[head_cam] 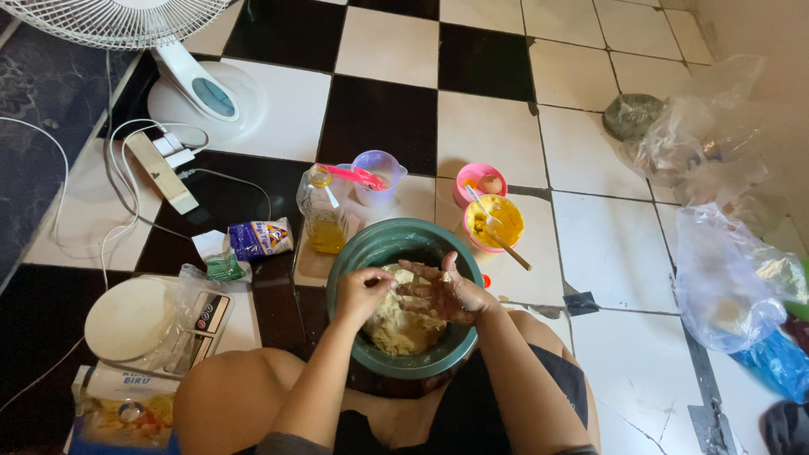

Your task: The person kneads dough in a bowl by hand, adding oil and egg.

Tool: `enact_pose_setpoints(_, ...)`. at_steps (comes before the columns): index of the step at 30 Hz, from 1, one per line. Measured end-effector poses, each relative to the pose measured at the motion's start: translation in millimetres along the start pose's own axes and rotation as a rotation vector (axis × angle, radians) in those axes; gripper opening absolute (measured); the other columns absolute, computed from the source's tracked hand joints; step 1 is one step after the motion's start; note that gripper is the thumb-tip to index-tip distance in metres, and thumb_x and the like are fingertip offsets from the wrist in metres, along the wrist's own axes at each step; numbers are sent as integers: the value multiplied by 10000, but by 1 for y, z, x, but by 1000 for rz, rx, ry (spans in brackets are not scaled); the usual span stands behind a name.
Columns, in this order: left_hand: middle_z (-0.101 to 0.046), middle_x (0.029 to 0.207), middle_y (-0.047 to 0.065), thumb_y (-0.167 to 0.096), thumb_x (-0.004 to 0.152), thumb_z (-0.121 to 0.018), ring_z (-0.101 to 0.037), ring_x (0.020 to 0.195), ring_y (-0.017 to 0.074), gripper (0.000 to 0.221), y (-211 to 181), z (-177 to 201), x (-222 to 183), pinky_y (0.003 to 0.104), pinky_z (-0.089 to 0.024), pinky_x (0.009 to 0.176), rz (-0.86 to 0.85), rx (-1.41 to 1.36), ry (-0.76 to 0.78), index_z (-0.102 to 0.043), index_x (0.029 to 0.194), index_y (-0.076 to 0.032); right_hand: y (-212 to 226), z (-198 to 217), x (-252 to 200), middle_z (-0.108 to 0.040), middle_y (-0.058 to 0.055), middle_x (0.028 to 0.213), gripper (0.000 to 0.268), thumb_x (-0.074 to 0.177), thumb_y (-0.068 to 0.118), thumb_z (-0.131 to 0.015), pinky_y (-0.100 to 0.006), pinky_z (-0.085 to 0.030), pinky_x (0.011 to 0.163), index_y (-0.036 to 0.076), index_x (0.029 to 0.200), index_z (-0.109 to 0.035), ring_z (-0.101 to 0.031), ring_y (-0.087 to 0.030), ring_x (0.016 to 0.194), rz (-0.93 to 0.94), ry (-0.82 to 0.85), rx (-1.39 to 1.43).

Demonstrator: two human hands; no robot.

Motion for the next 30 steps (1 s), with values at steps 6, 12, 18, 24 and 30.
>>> enact_pose_setpoints(6,-724,767,32,-204,578,-959,-634,678,114,394,-41,-16,-6,245,-585,632,116,-221,245,-799,919,-91,2,-15,-3,-632,-269,1250,1059,683,927,-276,-607,-537,890,287,1517,-404,-638,-478,1113,-87,70,-23)
enact_pose_setpoints(12,-738,759,86,-233,625,-948,-641,756,115,350,-42,-6,-8,266,-543,666,59,-137,195,-786,887,-66,1,-3,2,-651,-224,1217,1158,608,961,-321,-543,-512,953,311,1565,-282,-633,-386,1145,9,126,-57)
enact_pose_setpoints(18,-746,956,171,-318,527,-990,-721,903,355,560,-11,-13,-3,368,-613,731,-75,47,209,-771,976,-66,-6,34,9,-660,-271,1185,1169,580,961,-342,-534,-570,832,357,1570,-199,-672,-387,1083,19,74,-76)
enact_pose_setpoints(24,-759,829,109,-280,669,-919,-739,807,275,332,0,-21,7,330,-601,680,-52,36,51,-784,919,-108,-16,70,24,-662,-241,1186,1032,690,930,-294,-357,-589,654,382,1562,-233,-686,-367,1052,57,-2,-170)
enact_pose_setpoints(30,-679,909,114,-215,793,-856,-678,790,191,438,11,-26,-9,258,-595,679,414,-462,-38,-685,1154,-36,22,2,2,-488,-233,1440,938,742,872,-204,-654,-532,836,378,1538,-244,-598,-447,1156,224,-172,144)
Point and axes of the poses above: each hand's wrist, its own x-axis towards the middle knuckle, its own z-axis out of the back of the hand, y = z × x, the point moved 2 cm from there along x, towards the middle knuckle
